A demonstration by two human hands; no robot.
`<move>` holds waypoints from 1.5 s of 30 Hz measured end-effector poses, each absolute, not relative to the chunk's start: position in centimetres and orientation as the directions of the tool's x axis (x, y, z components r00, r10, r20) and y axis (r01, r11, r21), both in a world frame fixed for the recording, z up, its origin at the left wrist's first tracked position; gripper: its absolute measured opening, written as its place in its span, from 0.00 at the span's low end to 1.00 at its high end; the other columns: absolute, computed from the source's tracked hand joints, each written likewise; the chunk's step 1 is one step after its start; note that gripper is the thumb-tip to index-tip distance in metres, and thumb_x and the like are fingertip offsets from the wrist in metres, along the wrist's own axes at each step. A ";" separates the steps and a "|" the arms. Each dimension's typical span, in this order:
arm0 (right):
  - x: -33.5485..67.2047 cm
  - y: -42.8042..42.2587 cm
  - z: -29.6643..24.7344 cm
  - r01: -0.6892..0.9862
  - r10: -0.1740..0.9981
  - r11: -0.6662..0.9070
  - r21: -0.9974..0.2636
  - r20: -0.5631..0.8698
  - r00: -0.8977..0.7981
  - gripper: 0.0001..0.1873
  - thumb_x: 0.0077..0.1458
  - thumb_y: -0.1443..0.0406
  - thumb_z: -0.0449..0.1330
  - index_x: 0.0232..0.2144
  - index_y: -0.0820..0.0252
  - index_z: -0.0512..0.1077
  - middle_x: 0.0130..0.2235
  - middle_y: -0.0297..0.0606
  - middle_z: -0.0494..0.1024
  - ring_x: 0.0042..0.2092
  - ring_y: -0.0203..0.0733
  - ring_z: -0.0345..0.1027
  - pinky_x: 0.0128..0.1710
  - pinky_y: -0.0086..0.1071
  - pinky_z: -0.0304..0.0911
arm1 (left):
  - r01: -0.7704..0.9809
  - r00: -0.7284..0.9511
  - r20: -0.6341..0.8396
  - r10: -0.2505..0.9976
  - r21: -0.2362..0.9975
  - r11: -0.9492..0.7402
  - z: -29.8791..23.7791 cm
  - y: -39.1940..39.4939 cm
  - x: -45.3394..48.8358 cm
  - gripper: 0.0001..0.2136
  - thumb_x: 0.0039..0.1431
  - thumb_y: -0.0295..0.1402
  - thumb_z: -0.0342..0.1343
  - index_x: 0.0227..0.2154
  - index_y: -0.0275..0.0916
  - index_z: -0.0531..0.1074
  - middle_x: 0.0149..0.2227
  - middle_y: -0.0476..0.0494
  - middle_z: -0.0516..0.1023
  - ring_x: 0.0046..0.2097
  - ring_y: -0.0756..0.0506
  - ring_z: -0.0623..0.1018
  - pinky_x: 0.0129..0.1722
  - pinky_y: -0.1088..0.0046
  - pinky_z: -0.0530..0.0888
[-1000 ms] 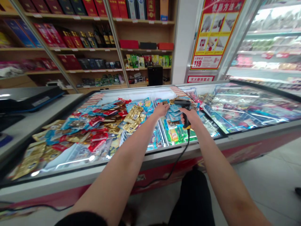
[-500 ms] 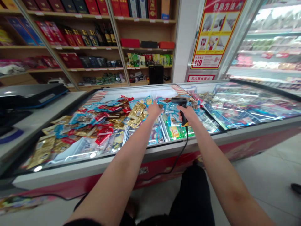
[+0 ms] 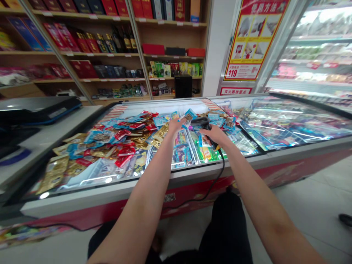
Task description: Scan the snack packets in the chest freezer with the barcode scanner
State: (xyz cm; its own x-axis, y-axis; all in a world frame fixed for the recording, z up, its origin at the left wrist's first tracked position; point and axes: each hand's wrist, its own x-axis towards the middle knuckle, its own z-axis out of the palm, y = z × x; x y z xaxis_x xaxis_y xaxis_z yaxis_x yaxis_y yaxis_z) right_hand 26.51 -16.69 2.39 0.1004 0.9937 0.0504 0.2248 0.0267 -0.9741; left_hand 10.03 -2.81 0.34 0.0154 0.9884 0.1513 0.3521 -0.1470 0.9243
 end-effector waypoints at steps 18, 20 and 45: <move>25.5 -18.2 4.0 0.145 0.992 -0.057 -0.988 -0.039 0.123 0.15 0.50 0.68 0.68 0.25 0.57 0.63 0.14 0.30 0.67 0.14 0.32 0.57 0.12 0.25 0.54 | 0.082 -0.060 0.018 0.998 0.997 -0.013 0.3 -3.0 10.4 0.09 0.56 0.36 0.61 0.25 0.39 0.69 0.29 0.50 0.73 0.34 0.50 0.76 0.35 0.73 0.78; 25.5 -18.2 4.0 0.178 0.994 -0.037 -0.983 -0.018 0.105 0.15 0.51 0.67 0.68 0.24 0.57 0.63 0.14 0.30 0.66 0.14 0.32 0.57 0.12 0.25 0.54 | 0.098 -0.057 0.028 0.998 0.995 -0.022 0.1 -2.8 10.4 0.10 0.56 0.37 0.61 0.25 0.39 0.69 0.29 0.49 0.73 0.35 0.49 0.77 0.36 0.72 0.78; 25.5 -17.9 3.8 0.263 0.997 0.002 -0.965 0.021 0.068 0.14 0.56 0.65 0.62 0.25 0.56 0.60 0.16 0.29 0.66 0.15 0.32 0.57 0.11 0.26 0.54 | 0.231 -0.039 0.231 0.972 0.949 -0.216 -1.6 -1.2 10.1 0.06 0.51 0.34 0.60 0.26 0.38 0.76 0.20 0.49 0.72 0.31 0.46 0.76 0.34 0.73 0.70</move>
State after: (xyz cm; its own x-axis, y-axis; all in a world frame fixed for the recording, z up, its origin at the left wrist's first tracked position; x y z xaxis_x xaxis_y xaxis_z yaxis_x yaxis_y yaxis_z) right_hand 25.47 -17.93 3.81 0.0682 0.9975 0.0207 0.2628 0.0021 -0.9648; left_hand 10.12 -1.15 -1.62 -0.0386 0.9723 0.2307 0.2306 -0.2159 0.9488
